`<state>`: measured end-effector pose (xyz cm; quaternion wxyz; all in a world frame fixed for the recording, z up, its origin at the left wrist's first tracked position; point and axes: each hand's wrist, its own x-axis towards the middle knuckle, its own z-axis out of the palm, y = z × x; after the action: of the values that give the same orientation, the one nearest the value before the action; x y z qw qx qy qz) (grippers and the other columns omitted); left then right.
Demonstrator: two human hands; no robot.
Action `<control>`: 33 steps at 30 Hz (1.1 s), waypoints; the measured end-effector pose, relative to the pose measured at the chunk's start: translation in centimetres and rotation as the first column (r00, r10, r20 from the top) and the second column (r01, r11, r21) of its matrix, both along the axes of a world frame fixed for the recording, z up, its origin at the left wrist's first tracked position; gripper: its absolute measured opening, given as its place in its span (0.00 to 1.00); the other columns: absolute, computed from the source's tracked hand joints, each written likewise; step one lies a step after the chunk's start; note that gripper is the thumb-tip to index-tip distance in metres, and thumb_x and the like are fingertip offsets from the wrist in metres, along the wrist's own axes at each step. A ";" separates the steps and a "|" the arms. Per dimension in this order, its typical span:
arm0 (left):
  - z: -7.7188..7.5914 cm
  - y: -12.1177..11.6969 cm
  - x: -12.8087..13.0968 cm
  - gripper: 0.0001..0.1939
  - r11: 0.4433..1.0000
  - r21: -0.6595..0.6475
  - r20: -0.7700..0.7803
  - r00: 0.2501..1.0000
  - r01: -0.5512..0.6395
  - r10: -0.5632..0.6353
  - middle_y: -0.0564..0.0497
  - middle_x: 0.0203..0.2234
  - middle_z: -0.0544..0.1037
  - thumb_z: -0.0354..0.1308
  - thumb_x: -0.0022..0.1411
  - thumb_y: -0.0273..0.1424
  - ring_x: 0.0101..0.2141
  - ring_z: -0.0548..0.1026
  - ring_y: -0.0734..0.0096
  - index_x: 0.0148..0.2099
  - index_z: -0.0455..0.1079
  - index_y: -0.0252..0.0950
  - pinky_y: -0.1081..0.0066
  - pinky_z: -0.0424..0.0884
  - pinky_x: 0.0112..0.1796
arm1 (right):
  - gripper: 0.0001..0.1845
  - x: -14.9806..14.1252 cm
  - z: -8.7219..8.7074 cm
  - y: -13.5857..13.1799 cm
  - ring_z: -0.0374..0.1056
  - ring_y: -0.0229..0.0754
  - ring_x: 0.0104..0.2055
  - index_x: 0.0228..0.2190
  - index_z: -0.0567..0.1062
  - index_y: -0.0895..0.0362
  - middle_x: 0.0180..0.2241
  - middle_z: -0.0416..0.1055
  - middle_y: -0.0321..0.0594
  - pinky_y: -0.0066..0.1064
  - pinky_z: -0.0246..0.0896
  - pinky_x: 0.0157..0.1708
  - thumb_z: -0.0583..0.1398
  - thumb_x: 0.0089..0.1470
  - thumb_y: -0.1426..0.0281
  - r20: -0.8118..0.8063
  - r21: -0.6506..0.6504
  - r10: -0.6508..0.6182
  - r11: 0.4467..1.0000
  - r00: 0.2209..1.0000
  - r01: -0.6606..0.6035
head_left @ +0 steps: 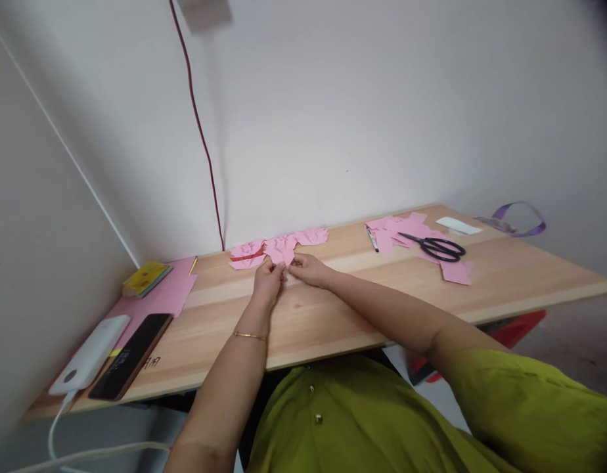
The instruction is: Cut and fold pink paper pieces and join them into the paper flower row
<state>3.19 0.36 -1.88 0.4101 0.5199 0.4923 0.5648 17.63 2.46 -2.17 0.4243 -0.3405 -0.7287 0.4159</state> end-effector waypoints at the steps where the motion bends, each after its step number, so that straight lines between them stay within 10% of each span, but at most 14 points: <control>1: 0.0 0.0 0.0 0.12 1.000 0.004 0.007 1.000 0.004 -0.004 0.58 0.14 0.65 0.63 0.49 0.37 0.17 0.64 0.79 0.25 0.65 0.35 0.75 0.60 0.22 | 0.14 0.0 0.0 0.0 0.66 0.39 0.33 0.35 0.74 0.61 0.33 0.73 0.40 0.29 0.60 0.35 0.58 0.49 0.65 -0.006 -0.004 0.000 1.000 1.000 0.000; 33: -0.8 0.4 0.1 0.16 0.987 -0.074 0.120 0.984 0.141 -0.131 0.52 0.18 0.72 0.67 0.45 0.39 0.20 0.68 0.78 0.28 0.68 0.32 0.74 0.65 0.25 | 0.13 -0.2 0.0 0.0 0.60 0.33 0.25 0.33 0.68 0.60 0.25 0.65 0.32 0.26 0.57 0.27 0.60 0.47 0.64 -0.196 -0.125 -0.010 0.992 0.981 -0.015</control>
<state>3.31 0.72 -2.69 0.4966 0.5016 0.4540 0.5437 17.46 2.45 -2.19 0.4715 -0.3230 -0.6560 0.4930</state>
